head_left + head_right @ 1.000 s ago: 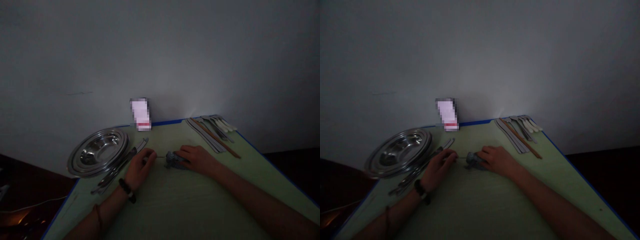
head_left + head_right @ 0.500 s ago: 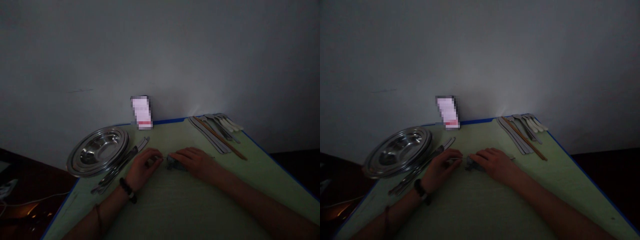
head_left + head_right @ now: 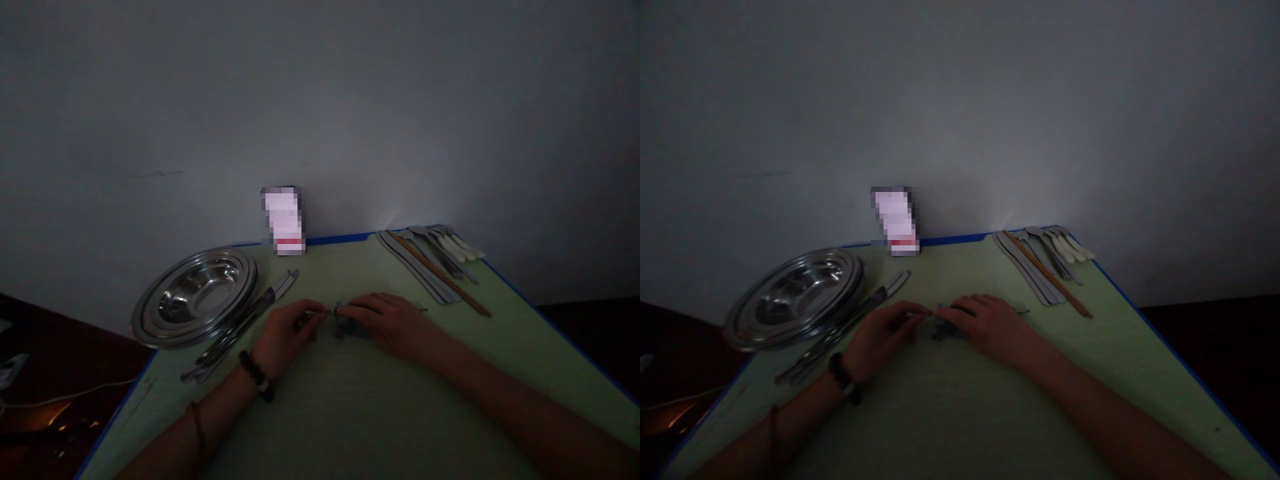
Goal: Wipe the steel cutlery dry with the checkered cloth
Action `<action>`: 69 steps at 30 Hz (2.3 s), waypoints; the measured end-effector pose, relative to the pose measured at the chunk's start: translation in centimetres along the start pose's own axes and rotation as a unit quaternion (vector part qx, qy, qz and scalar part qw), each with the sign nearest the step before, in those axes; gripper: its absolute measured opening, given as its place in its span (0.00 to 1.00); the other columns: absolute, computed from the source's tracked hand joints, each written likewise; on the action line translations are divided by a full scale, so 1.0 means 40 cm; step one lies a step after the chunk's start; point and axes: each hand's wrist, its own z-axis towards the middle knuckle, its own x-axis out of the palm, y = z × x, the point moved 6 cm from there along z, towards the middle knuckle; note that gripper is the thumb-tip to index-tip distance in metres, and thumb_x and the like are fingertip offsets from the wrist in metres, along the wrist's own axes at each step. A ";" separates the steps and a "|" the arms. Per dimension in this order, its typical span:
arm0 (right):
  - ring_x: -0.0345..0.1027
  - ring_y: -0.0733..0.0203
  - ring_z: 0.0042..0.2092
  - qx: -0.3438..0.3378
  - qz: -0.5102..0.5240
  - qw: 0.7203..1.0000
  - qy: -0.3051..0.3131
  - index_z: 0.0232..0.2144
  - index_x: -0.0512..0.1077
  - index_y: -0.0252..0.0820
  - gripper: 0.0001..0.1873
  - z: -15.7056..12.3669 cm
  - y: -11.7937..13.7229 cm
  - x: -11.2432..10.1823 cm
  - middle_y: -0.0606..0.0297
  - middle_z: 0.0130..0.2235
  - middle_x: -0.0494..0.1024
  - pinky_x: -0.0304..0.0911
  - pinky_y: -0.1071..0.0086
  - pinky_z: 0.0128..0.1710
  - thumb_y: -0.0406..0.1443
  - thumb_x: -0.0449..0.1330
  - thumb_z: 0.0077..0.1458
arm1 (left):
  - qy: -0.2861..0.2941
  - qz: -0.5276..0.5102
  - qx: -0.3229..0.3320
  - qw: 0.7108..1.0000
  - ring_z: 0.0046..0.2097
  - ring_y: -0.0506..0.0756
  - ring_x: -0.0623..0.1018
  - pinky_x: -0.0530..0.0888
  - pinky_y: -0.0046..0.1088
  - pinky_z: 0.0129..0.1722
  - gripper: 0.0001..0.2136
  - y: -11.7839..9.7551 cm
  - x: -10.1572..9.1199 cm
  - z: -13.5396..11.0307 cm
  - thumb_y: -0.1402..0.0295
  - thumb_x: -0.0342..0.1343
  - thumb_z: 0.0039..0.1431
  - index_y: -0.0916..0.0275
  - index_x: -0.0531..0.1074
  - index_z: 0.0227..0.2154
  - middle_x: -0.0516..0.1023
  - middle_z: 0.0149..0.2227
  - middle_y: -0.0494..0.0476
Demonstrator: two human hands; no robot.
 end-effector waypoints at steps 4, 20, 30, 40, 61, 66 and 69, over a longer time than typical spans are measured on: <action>0.72 0.56 0.44 0.044 0.033 0.998 -0.003 0.50 0.66 0.40 0.16 0.002 -0.010 -0.002 0.56 0.46 0.77 0.67 0.59 0.45 0.33 0.51 0.59 | -0.010 0.002 0.004 1.000 0.23 0.50 0.73 0.69 0.25 0.24 0.08 0.000 -0.002 0.000 0.64 0.51 0.59 0.61 0.73 0.34 0.74 0.21 0.49; 0.68 0.59 0.45 -0.010 0.011 1.000 -0.011 0.53 0.65 0.47 0.22 -0.009 0.003 -0.001 0.60 0.46 0.74 0.67 0.62 0.44 0.28 0.52 0.56 | 0.040 -0.022 0.025 0.999 0.35 0.51 0.78 0.75 0.26 0.34 0.09 0.018 0.022 0.001 0.73 0.54 0.54 0.61 0.70 0.39 0.79 0.35 0.53; 0.68 0.59 0.44 -0.015 0.033 0.999 -0.017 0.54 0.64 0.46 0.22 -0.009 0.001 -0.004 0.59 0.45 0.75 0.66 0.61 0.44 0.29 0.51 0.57 | 0.024 0.023 0.074 0.997 0.37 0.52 0.77 0.74 0.28 0.38 0.09 0.002 0.020 -0.002 0.77 0.54 0.54 0.62 0.70 0.39 0.75 0.38 0.54; 0.68 0.60 0.45 -0.004 0.052 0.999 -0.011 0.54 0.64 0.47 0.20 -0.011 -0.004 -0.003 0.60 0.45 0.75 0.66 0.62 0.45 0.31 0.50 0.59 | 0.026 0.015 0.061 0.998 0.37 0.52 0.78 0.75 0.28 0.38 0.08 0.003 0.022 0.000 0.74 0.56 0.55 0.60 0.72 0.38 0.78 0.37 0.53; 0.68 0.61 0.45 0.007 0.072 0.997 -0.017 0.51 0.67 0.47 0.17 -0.007 0.001 -0.015 0.62 0.45 0.76 0.65 0.62 0.47 0.38 0.48 0.62 | 0.020 0.022 0.031 0.999 0.33 0.52 0.77 0.74 0.28 0.32 0.06 0.006 0.024 -0.003 0.71 0.55 0.55 0.61 0.68 0.37 0.78 0.33 0.53; 0.68 0.60 0.45 0.011 0.071 0.997 -0.009 0.51 0.67 0.45 0.17 -0.006 0.001 -0.015 0.60 0.45 0.75 0.65 0.61 0.47 0.38 0.49 0.62 | 0.014 0.028 0.033 0.999 0.32 0.52 0.77 0.74 0.27 0.32 0.06 -0.002 0.022 -0.004 0.71 0.54 0.56 0.62 0.69 0.37 0.78 0.33 0.53; 0.68 0.60 0.45 0.009 0.071 0.997 -0.007 0.52 0.67 0.47 0.17 -0.006 0.000 -0.013 0.61 0.45 0.75 0.65 0.61 0.46 0.38 0.49 0.62 | 0.012 0.028 0.036 0.999 0.33 0.52 0.78 0.74 0.27 0.33 0.07 -0.003 0.022 -0.004 0.73 0.54 0.55 0.62 0.69 0.37 0.78 0.33 0.53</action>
